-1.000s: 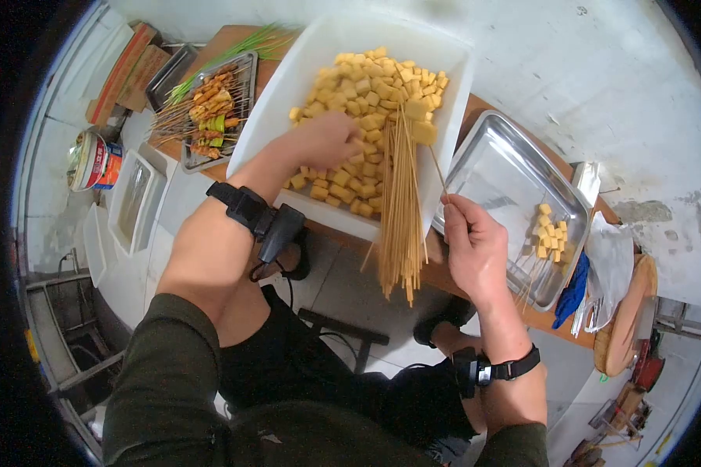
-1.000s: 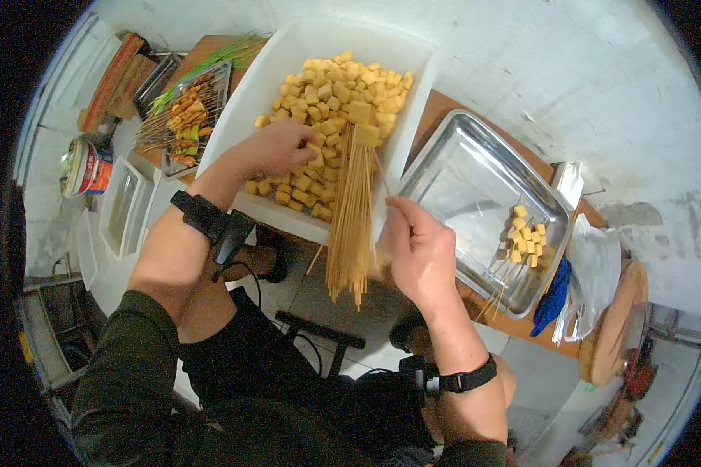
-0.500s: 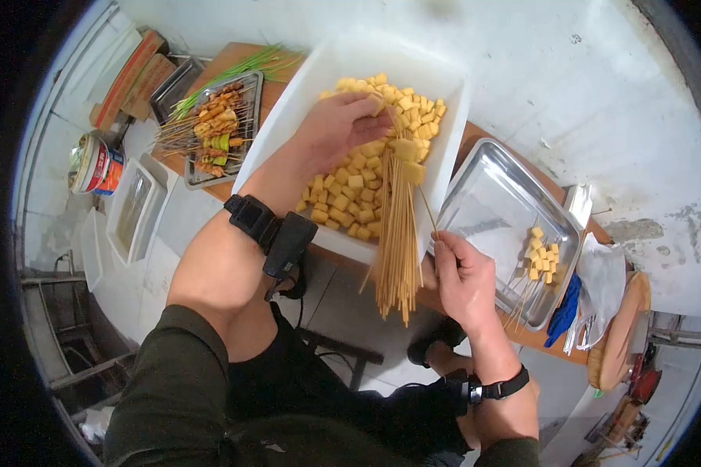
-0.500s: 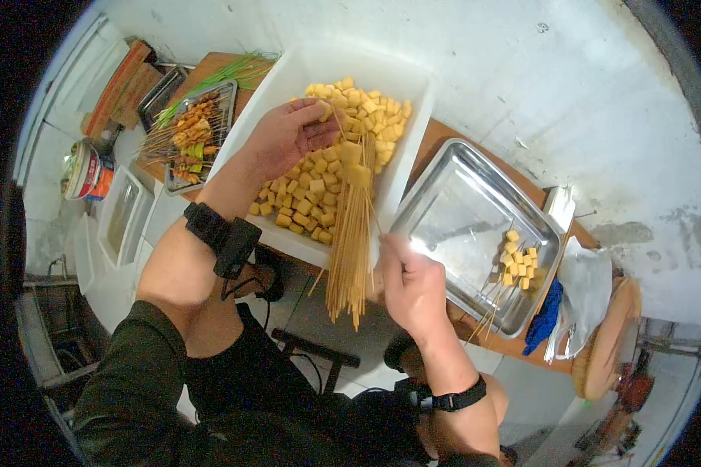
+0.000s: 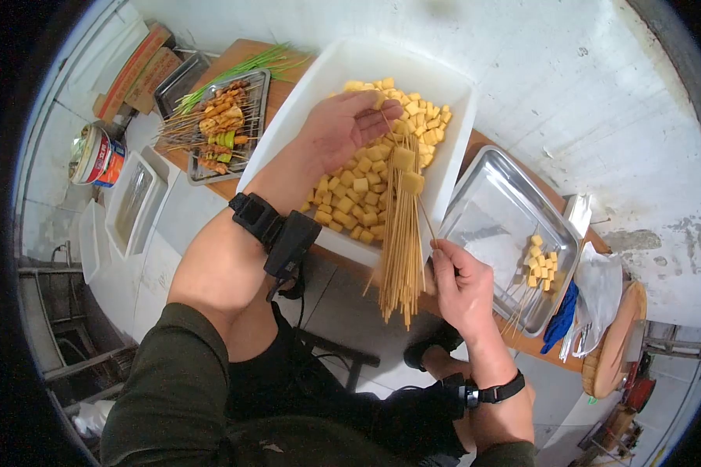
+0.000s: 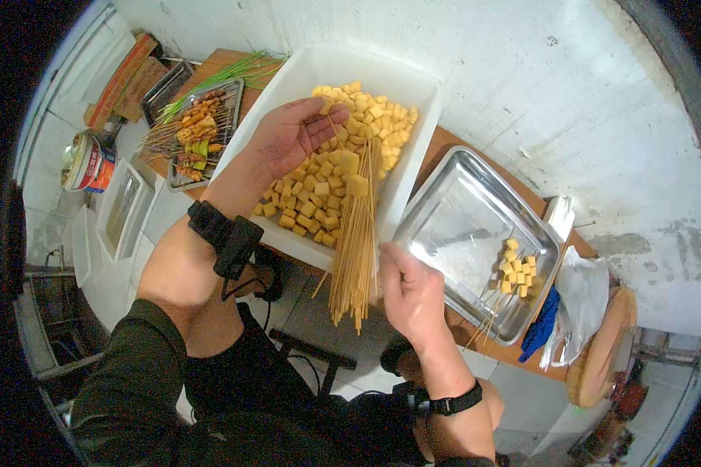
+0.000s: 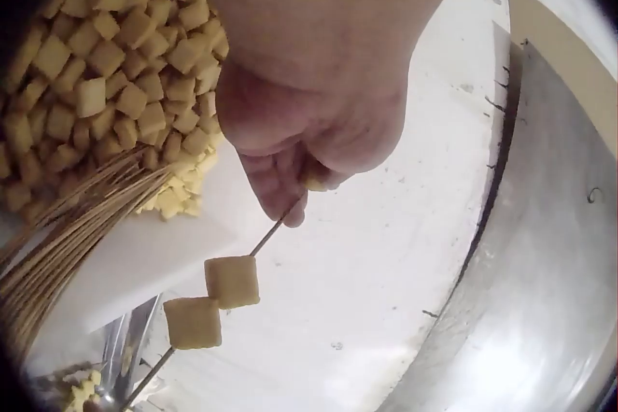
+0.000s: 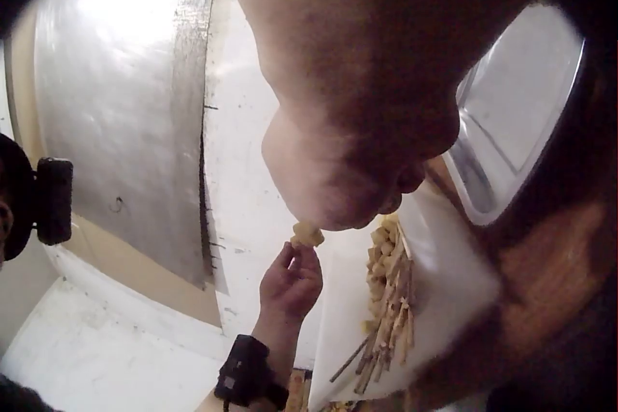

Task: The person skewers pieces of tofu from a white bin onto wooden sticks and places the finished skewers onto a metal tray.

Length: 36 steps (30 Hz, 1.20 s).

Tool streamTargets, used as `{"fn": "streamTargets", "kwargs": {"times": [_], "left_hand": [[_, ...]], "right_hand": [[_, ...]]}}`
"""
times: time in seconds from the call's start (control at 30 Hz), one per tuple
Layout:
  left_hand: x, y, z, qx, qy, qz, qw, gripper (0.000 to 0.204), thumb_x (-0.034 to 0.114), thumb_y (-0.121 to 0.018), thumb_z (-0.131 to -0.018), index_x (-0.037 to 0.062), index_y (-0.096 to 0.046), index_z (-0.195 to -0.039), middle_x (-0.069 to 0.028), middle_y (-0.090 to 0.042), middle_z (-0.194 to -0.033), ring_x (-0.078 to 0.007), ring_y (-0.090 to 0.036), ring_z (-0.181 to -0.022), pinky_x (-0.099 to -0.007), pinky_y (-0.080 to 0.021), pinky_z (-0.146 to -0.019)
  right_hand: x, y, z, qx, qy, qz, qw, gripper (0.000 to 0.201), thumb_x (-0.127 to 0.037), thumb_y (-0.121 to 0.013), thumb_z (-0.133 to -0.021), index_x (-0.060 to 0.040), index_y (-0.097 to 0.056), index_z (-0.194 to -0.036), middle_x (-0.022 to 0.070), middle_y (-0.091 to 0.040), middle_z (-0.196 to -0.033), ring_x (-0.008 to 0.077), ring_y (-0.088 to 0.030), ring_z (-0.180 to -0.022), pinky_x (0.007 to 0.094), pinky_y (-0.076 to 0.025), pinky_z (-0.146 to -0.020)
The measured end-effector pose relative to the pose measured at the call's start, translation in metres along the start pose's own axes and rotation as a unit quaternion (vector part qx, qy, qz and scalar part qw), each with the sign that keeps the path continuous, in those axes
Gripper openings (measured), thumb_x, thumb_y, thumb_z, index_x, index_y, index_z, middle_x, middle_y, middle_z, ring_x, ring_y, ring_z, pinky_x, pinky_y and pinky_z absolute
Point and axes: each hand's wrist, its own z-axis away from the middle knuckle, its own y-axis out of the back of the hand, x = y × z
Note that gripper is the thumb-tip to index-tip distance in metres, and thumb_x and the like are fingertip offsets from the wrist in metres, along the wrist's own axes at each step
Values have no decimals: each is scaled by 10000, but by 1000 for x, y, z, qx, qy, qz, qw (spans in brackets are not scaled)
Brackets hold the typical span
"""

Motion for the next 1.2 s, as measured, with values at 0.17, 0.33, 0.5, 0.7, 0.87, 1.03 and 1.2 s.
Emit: {"fn": "streamTargets", "kwargs": {"times": [0.17,0.33,0.5,0.7,0.87,1.03,1.2], "left_hand": [[2,-3,1,4,1,12,1000,238,171,-485,-1021,-21,-564,-1138,-151,-658,-1123,-227,-665,-1028,-311,-575,-854],[1,-5,3,1,-2,11,1000,241,171,-476,-1024,-25,-564,-1134,-155,-657,-1125,-232,-664,-1034,-313,-574,-864],[1,-7,4,8,-10,3,1000,241,170,-474,-1025,-28,-562,-1129,-161,-653,-1129,-238,-663,-1038,-316,-571,-877],[-3,-8,6,-13,-17,7,1000,236,160,-479,-1021,-35,-558,-1126,-159,-651,-1135,-248,-660,-1050,-320,-571,-881],[-10,-8,5,-26,-15,3,1000,248,164,-492,-1014,-31,-555,-1154,-160,-658,-1126,-240,-670,-1033,-323,-582,-859],[-5,-13,8,-21,-10,29,999,252,171,-505,-1008,-28,-574,-1146,-157,-664,-1113,-235,-673,-1021,-328,-585,-855],[-4,-13,7,-21,-36,20,999,264,198,-529,-998,-23,-596,-1126,-147,-675,-1092,-234,-675,-1016,-329,-582,-854]], "right_hand": [[0,0,-1,-5,-2,13,1000,190,-57,-576,-903,7,-668,-1057,228,-651,-779,332,-686,-722,356,-521,-669],[-2,1,-2,-7,-4,11,1000,189,-55,-575,-899,5,-667,-1053,239,-655,-806,356,-684,-745,368,-525,-677],[0,2,-1,-14,-3,19,1000,200,-44,-576,-883,2,-659,-1059,242,-654,-807,366,-685,-760,380,-528,-682],[3,-1,-1,-10,4,20,1000,201,-41,-579,-878,-3,-660,-1058,244,-655,-815,381,-682,-780,387,-531,-688],[0,-5,-1,2,6,13,1000,181,-53,-580,-890,-15,-667,-1044,243,-662,-838,385,-685,-807,382,-536,-698],[2,-6,-4,11,25,21,999,178,-59,-592,-888,-24,-669,-1044,243,-647,-798,389,-680,-774,386,-533,-674],[2,-7,-6,15,26,32,999,176,-52,-597,-881,-29,-669,-1040,241,-629,-753,392,-671,-740,392,-524,-643]]}}
